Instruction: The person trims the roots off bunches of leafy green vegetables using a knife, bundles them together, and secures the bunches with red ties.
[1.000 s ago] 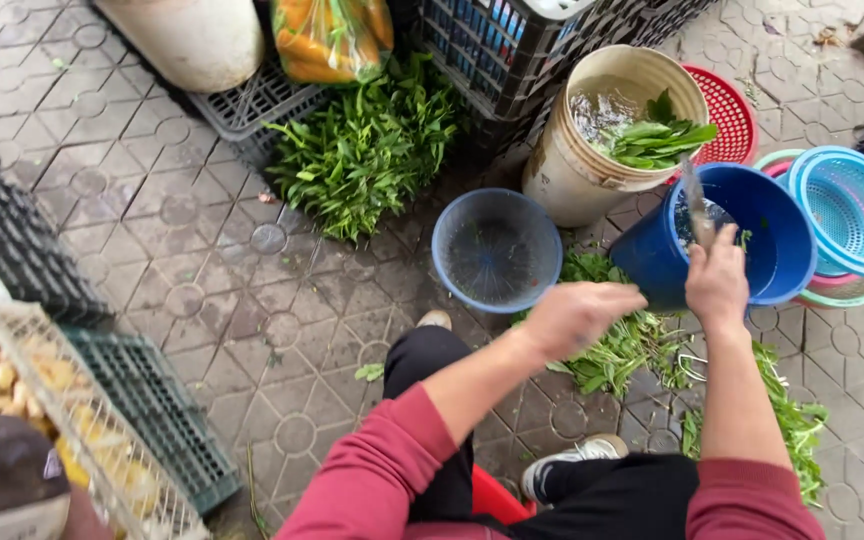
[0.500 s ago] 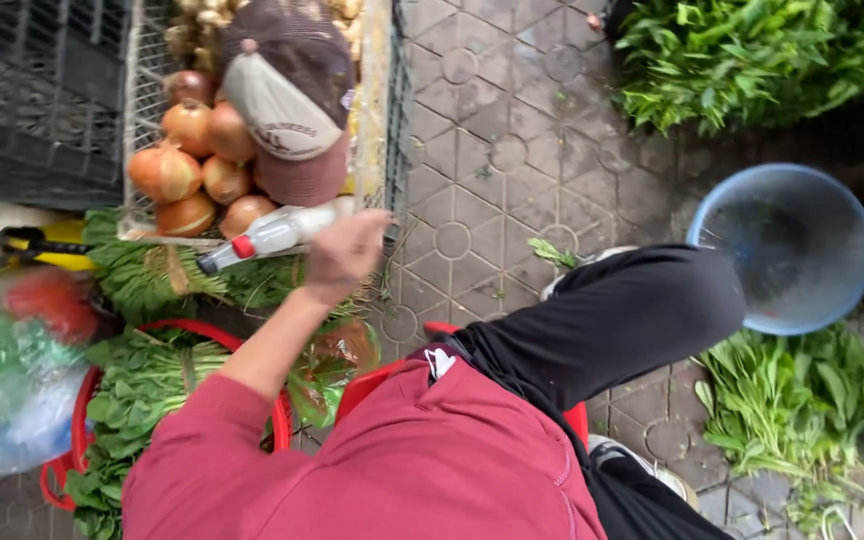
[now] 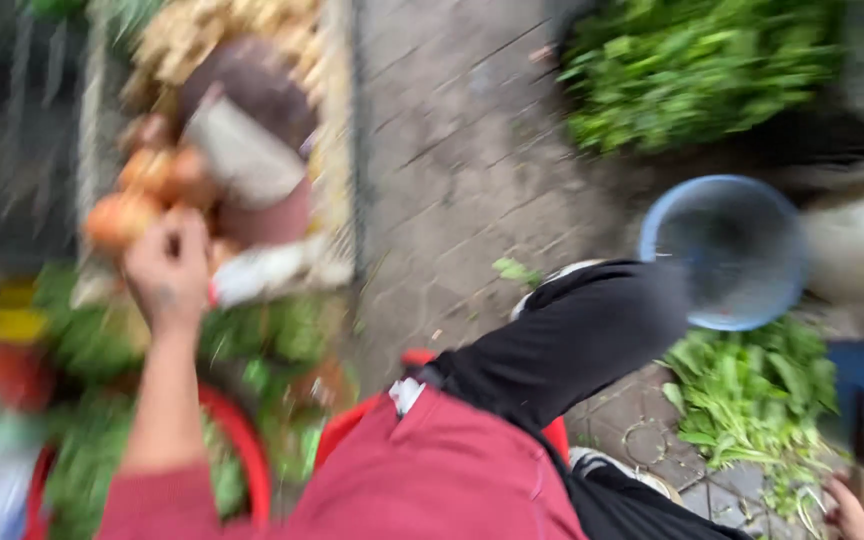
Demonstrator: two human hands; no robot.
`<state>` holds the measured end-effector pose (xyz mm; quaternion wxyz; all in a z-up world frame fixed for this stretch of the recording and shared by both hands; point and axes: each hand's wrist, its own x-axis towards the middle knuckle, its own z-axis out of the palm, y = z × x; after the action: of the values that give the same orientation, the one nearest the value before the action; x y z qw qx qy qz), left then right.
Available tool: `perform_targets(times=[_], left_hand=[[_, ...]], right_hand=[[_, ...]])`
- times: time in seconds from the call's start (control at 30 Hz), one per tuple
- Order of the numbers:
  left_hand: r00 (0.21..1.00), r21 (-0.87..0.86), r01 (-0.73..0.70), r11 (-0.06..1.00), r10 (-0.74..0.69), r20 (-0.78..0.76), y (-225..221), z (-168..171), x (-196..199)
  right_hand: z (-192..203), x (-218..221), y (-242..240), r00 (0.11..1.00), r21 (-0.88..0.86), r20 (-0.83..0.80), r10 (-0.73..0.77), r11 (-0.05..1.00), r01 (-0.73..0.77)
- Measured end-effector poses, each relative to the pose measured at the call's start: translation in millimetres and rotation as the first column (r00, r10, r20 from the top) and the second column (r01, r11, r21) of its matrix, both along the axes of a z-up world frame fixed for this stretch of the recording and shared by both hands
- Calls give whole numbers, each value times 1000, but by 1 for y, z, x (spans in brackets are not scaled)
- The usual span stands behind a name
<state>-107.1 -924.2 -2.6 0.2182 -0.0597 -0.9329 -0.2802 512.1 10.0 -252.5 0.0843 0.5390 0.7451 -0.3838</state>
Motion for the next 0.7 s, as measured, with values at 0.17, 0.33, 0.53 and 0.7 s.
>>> perform_targets(times=[0.17, 0.33, 0.53, 0.7], left_hand=[[565, 427, 655, 624, -779, 271, 207, -137, 93], [57, 623, 642, 447, -838, 543, 237, -188, 145], [131, 661, 556, 504, -838, 530, 298, -165, 23], [524, 423, 680, 599, -801, 291, 482, -50, -148]], right_hand=[[63, -18, -56, 976, 199, 194, -97, 978, 58], [81, -22, -83, 977, 169, 23, -210, 964, 204], [97, -20, -100, 941, 109, 238, -241, 969, 220], [80, -13, -95, 895, 40, 152, -420, 907, 419]])
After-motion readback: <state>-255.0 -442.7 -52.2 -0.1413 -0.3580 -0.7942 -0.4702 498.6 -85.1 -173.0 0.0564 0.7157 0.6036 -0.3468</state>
